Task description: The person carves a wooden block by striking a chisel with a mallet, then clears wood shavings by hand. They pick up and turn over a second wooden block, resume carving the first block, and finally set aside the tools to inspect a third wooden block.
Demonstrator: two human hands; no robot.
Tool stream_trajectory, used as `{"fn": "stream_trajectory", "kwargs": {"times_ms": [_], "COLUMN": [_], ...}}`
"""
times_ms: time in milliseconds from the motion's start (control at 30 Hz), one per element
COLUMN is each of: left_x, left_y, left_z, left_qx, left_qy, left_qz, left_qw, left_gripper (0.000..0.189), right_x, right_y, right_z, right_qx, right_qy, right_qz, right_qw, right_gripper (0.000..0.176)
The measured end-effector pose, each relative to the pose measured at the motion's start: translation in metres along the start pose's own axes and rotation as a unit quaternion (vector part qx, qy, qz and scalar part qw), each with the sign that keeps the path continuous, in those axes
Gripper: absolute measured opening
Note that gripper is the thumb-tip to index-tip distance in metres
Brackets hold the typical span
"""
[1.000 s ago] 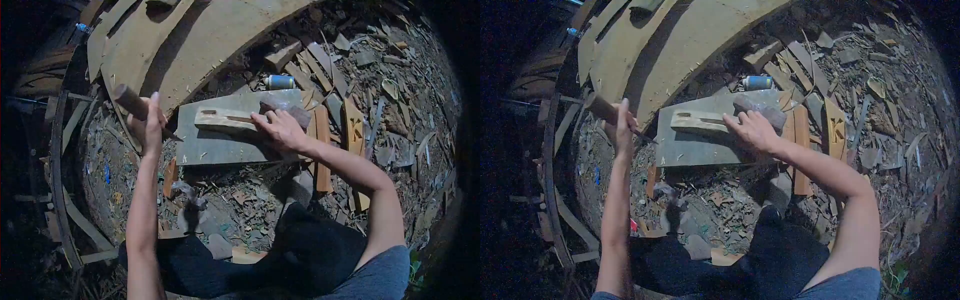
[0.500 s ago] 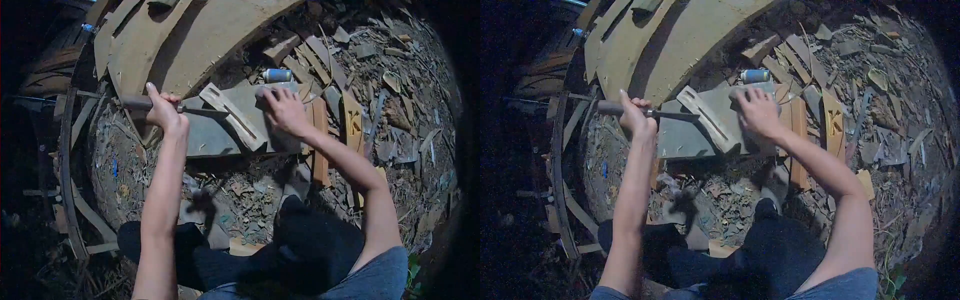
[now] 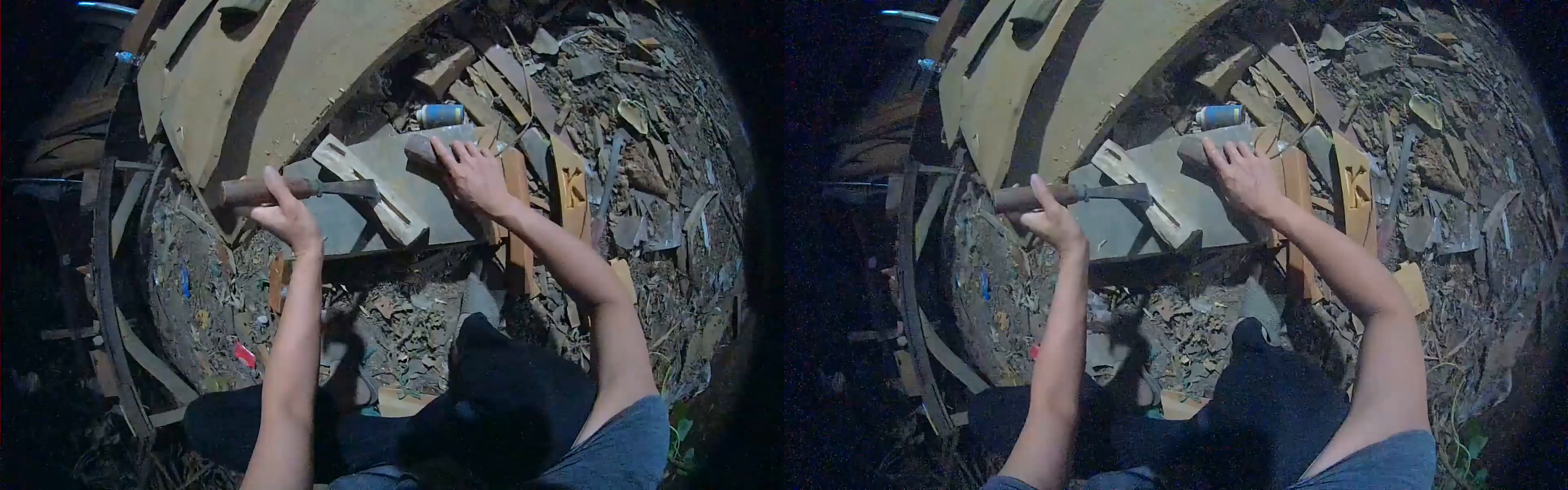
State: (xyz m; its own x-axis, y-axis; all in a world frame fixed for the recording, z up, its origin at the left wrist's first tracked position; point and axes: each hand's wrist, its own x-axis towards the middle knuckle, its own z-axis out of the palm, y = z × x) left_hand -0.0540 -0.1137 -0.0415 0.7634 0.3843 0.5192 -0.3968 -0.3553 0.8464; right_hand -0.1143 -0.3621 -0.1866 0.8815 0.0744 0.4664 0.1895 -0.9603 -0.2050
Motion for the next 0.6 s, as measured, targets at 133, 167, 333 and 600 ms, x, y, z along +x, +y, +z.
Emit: {"fn": "stream_trajectory", "kwargs": {"times_ms": [133, 167, 333, 600], "left_x": [0.000, -0.003, -0.014, -0.025], "left_y": [0.001, -0.002, 0.010, -0.013], "left_z": [-0.015, -0.015, 0.012, 0.042], "left_qx": [0.136, 0.142, -0.071, -0.161], "left_qy": [0.026, 0.033, -0.039, -0.122], "left_qz": [0.217, 0.214, 0.052, 0.035], "left_qw": [0.966, 0.966, 0.995, 0.979], "left_gripper": [0.059, 0.059, 0.027, 0.021], "right_x": [0.004, 0.005, 0.002, 0.004], "right_y": [-0.001, -0.002, 0.001, -0.005], "right_z": [-0.003, -0.004, -0.003, -0.024], "right_qx": [-0.003, 0.003, -0.016, -0.018], "right_qy": [-0.010, -0.017, -0.030, -0.077], "right_qz": [-0.014, -0.006, 0.006, 0.036], "right_qw": [1.000, 1.000, 0.999, 0.996], "right_gripper": [0.067, 0.067, 0.072, 0.085]}}
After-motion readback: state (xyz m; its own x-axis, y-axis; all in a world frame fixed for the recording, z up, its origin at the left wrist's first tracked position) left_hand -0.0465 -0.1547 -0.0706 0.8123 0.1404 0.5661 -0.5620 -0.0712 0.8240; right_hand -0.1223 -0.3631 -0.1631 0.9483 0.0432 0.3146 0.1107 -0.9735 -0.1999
